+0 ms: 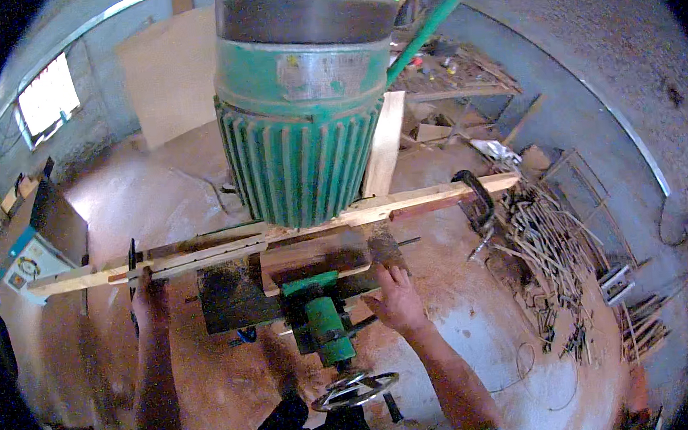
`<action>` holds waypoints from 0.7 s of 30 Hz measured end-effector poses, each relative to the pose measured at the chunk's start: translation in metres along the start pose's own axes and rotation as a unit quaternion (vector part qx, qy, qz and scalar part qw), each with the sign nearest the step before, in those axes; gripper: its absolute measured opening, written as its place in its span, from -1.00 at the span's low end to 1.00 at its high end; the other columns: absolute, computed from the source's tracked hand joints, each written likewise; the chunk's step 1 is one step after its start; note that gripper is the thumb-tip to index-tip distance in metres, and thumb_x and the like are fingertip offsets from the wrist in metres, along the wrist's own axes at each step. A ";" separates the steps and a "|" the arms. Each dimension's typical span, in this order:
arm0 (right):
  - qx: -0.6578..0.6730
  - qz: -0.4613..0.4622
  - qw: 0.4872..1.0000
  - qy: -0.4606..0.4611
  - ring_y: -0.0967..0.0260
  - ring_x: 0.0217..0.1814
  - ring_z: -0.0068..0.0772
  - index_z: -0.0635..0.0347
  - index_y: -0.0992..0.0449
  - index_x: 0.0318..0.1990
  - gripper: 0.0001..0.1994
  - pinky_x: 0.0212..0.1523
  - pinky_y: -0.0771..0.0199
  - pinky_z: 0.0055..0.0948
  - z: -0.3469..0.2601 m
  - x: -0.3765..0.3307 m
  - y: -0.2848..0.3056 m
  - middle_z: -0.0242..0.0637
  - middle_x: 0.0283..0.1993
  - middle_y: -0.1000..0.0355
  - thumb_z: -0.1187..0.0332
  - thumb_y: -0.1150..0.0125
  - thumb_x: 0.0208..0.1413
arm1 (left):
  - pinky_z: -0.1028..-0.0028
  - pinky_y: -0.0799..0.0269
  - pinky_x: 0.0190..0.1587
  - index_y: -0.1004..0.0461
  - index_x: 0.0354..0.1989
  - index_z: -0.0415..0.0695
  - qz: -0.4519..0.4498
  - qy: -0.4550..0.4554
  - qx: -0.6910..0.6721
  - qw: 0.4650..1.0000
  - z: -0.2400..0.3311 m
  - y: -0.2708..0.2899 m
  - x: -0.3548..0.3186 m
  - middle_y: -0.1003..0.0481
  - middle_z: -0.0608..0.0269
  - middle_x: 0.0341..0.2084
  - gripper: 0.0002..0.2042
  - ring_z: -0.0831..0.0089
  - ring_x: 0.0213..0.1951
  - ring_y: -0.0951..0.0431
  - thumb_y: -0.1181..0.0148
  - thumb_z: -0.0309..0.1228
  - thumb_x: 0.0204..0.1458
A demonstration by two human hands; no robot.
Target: The person repeatedly picks up wooden slats from a table, places them on a drill press, and drills holes into them. After drilling, the person removes the slat and places it back on the table. This cycle is repeated multiple times throughout the video.
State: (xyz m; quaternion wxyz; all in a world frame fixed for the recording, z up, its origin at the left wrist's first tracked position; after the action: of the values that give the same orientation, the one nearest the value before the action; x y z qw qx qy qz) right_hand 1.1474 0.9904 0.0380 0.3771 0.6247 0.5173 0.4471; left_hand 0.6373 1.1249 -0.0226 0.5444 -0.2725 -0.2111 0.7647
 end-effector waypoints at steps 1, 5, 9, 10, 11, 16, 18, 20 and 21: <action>-0.004 -0.009 0.999 0.039 -0.15 0.28 0.12 0.20 -0.18 0.27 -0.22 0.22 -0.27 -0.03 0.002 0.015 -0.008 0.04 0.28 -0.15 0.19 -0.41 -0.11 | 0.52 -0.51 -0.32 -0.48 -0.12 -0.13 -0.020 -0.002 -0.010 1.000 -0.004 -0.003 0.003 -0.52 0.39 -0.38 -0.81 0.55 -0.38 -0.52 -0.11 -0.34 0.17; -0.017 -0.025 0.981 0.190 -0.01 0.35 0.24 0.17 -0.14 0.30 -0.11 0.29 -0.14 0.05 0.009 0.076 -0.039 0.05 0.34 -0.04 0.11 -0.45 -0.22 | 0.50 -0.48 -0.34 -0.48 -0.14 -0.09 -0.037 -0.001 -0.009 0.999 -0.009 -0.009 0.013 -0.52 0.35 -0.30 -0.82 0.52 -0.30 -0.52 -0.12 -0.30 0.16; -0.009 -0.031 0.963 0.268 -0.01 0.37 0.15 0.09 -0.21 0.27 -0.11 0.31 -0.11 0.05 0.013 0.110 -0.056 -0.03 0.30 -0.10 0.07 -0.49 -0.30 | 0.46 -0.52 -0.29 -0.45 -0.21 -0.08 -0.043 -0.010 0.056 0.997 0.002 -0.012 0.023 -0.51 0.36 -0.33 -0.82 0.50 -0.32 -0.51 -0.18 -0.28 0.10; -0.016 -0.032 0.959 0.282 -0.01 0.37 0.13 0.08 -0.22 0.26 -0.11 0.30 -0.12 0.05 0.014 0.115 -0.057 -0.05 0.30 -0.10 0.05 -0.50 -0.31 | 0.46 -0.52 -0.29 -0.44 -0.21 -0.07 -0.062 -0.002 0.048 0.997 0.004 -0.016 0.025 -0.51 0.37 -0.35 -0.82 0.50 -0.34 -0.51 -0.19 -0.28 0.09; -0.018 -0.032 0.951 0.306 -0.01 0.37 0.10 0.07 -0.24 0.25 -0.11 0.30 -0.12 0.04 0.015 0.117 -0.057 -0.08 0.29 -0.11 0.04 -0.50 -0.33 | 0.45 -0.51 -0.29 -0.43 -0.21 -0.06 -0.089 0.019 0.042 0.995 0.005 -0.020 0.026 -0.51 0.38 -0.37 -0.81 0.50 -0.35 -0.51 -0.20 -0.28 0.08; -0.023 -0.083 0.942 0.325 -0.02 0.36 0.12 0.06 -0.21 0.27 -0.09 0.31 -0.10 0.05 0.023 0.123 -0.059 -0.08 0.32 -0.10 -0.06 -0.44 -0.28 | 0.46 -0.51 -0.30 -0.44 -0.24 -0.05 0.024 -0.009 0.098 0.995 0.005 -0.021 0.025 -0.51 0.38 -0.46 -0.83 0.48 -0.42 -0.51 -0.20 -0.30 0.05; -0.002 -0.082 0.940 0.332 -0.01 0.37 0.13 0.06 -0.21 0.28 -0.09 0.32 -0.08 0.07 0.022 0.123 -0.058 -0.10 0.33 -0.09 -0.06 -0.44 -0.27 | 0.46 -0.50 -0.31 -0.45 -0.22 -0.06 0.041 -0.013 0.081 0.996 -0.007 -0.022 0.024 -0.52 0.38 -0.43 -0.83 0.48 -0.42 -0.51 -0.19 -0.30 0.05; 0.001 -0.076 0.945 0.319 0.02 0.38 0.15 0.06 -0.20 0.28 -0.10 0.33 -0.06 0.07 0.021 0.122 -0.057 -0.09 0.35 -0.07 -0.05 -0.44 -0.25 | 0.45 -0.50 -0.34 -0.44 -0.15 -0.08 -0.014 0.007 0.097 0.995 -0.021 -0.028 0.025 -0.54 0.35 -0.32 -0.80 0.47 -0.36 -0.52 -0.16 -0.33 0.09; -0.004 -0.097 0.946 0.311 0.03 0.39 0.16 0.07 -0.20 0.28 -0.11 0.33 -0.06 0.07 0.021 0.120 -0.059 -0.08 0.36 -0.06 -0.04 -0.44 -0.24 | 0.46 -0.49 -0.36 -0.44 -0.13 -0.09 -0.053 0.013 0.077 0.996 -0.033 -0.033 0.027 -0.54 0.34 -0.31 -0.80 0.47 -0.36 -0.52 -0.15 -0.33 0.10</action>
State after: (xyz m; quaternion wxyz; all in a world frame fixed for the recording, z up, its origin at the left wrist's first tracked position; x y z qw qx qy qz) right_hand 1.1566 1.1190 -0.0033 0.2419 0.4002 0.6649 0.5824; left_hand 0.6751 1.1622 -0.0321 0.6062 -0.2282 -0.1582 0.7453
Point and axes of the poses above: each hand's wrist, its own x-axis towards the middle knuckle, its own y-axis out of the back of the hand, z = x × y, the point moved 5 cm from there along x, towards the middle knuckle
